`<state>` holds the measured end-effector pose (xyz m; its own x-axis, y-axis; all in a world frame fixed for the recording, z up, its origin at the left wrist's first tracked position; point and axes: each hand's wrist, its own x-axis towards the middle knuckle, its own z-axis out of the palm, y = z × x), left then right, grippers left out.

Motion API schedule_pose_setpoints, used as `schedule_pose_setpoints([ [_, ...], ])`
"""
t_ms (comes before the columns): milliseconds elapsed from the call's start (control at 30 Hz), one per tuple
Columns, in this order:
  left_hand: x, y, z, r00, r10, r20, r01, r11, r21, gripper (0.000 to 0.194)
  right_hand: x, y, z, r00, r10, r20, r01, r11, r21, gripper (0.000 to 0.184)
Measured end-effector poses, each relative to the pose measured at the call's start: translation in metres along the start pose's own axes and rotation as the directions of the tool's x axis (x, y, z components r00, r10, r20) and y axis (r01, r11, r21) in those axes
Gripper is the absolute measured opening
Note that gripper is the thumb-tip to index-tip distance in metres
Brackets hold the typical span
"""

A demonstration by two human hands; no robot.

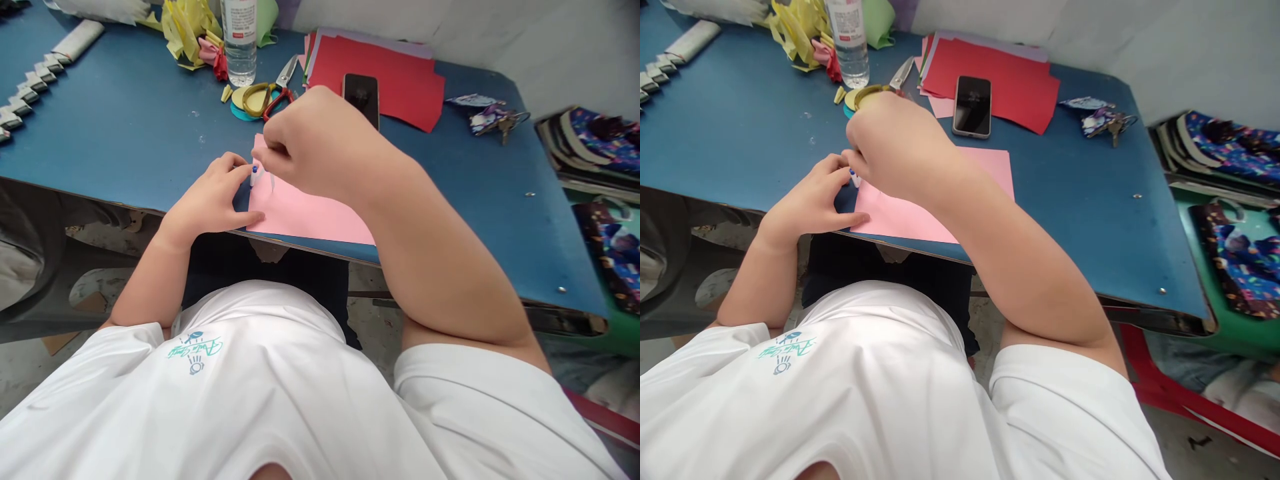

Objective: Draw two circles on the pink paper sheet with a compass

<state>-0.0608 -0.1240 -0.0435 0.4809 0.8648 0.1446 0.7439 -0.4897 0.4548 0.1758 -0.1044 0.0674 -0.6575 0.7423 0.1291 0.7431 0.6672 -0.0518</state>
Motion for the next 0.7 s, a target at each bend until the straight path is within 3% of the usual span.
schedule_pose_setpoints([
  [133, -0.002, 0.002, -0.001, 0.999, 0.013, 0.037, -0.014, 1.0, 0.028, 0.061, -0.016, 0.004, -0.009, 0.997, -0.05, 0.06, 0.05, 0.999, 0.005, 0.052],
  [233, -0.002, 0.0, -0.002, 0.998, 0.019, 0.065, -0.021, 0.999, 0.032, 0.072, -0.02, 0.005, -0.019, 0.995, -0.01, 0.101, 0.015, 0.999, -0.048, 0.053],
  [333, -0.001, -0.003, -0.003, 0.996, 0.028, 0.086, -0.031, 0.999, 0.034, 0.083, -0.021, 0.003, -0.03, 0.981, 0.092, 0.17, -0.062, 0.982, -0.176, 0.051],
  [500, 0.0, -0.001, -0.005, 0.995, 0.001, 0.105, -0.005, 1.0, 0.031, 0.09, -0.02, -0.005, -0.05, 0.901, 0.316, 0.298, -0.209, 0.917, -0.339, 0.03],
  [700, -0.001, 0.003, -0.008, 0.994, -0.006, 0.107, 0.002, 0.999, 0.041, 0.086, -0.005, 0.012, -0.043, 0.896, 0.371, 0.245, -0.289, 0.904, -0.314, 0.023],
])
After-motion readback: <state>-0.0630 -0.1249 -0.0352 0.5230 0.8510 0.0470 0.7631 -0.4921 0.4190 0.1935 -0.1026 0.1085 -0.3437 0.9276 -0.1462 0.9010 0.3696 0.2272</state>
